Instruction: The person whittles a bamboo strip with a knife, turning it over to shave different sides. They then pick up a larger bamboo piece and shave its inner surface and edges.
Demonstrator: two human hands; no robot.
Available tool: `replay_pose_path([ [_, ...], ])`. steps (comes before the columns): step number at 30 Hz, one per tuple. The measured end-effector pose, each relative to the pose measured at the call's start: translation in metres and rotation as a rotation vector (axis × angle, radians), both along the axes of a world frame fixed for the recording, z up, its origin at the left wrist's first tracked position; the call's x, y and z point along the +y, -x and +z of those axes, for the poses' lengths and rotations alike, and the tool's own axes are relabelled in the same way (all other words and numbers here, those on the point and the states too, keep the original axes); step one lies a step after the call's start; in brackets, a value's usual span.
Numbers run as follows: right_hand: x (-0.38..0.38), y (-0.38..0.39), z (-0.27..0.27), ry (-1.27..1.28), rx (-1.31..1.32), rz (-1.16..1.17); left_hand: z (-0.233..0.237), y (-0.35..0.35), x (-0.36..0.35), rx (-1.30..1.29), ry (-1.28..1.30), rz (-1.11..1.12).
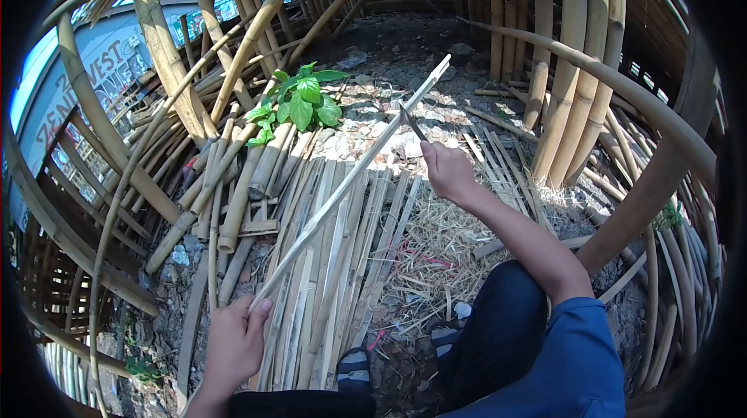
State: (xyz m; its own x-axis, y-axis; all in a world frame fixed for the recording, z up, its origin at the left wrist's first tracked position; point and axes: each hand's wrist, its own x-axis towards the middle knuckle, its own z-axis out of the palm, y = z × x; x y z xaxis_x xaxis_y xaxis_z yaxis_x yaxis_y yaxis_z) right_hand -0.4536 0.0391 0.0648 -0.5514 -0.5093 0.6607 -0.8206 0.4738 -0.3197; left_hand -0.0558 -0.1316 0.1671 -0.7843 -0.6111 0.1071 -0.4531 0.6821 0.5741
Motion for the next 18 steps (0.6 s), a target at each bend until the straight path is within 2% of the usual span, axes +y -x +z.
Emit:
replay_pose_path([
  [1, 0.004, 0.006, 0.003, 0.025, -0.055, -0.066, 0.000, 0.000, -0.001, 0.006, -0.002, 0.003],
  [8, 0.001, -0.028, 0.023, 0.159, -0.376, 0.021, -0.002, 0.011, -0.005, -0.056, -0.059, -0.020],
  [9, -0.002, -0.033, 0.026, 0.164, -0.373, 0.021, -0.001, 0.013, -0.005, -0.072, -0.098, -0.017],
  [11, -0.007, -0.049, 0.029, 0.088, -0.341, 0.195, -0.010, 0.017, -0.010, -0.037, -0.100, -0.064],
  [13, -0.011, -0.081, 0.044, 0.070, -0.341, 0.274, -0.018, 0.021, -0.016, -0.010, -0.108, -0.108],
  [15, -0.020, -0.101, 0.042, 0.047, -0.343, 0.355, -0.024, 0.025, -0.021, -0.033, -0.203, -0.137],
  [17, -0.031, -0.114, 0.036, 0.140, -0.129, 0.575, -0.028, 0.030, -0.024, -0.004, -0.221, -0.140],
  [18, -0.033, -0.120, 0.036, 0.142, -0.129, 0.582, -0.028, 0.031, -0.025, 0.025, -0.240, -0.147],
])
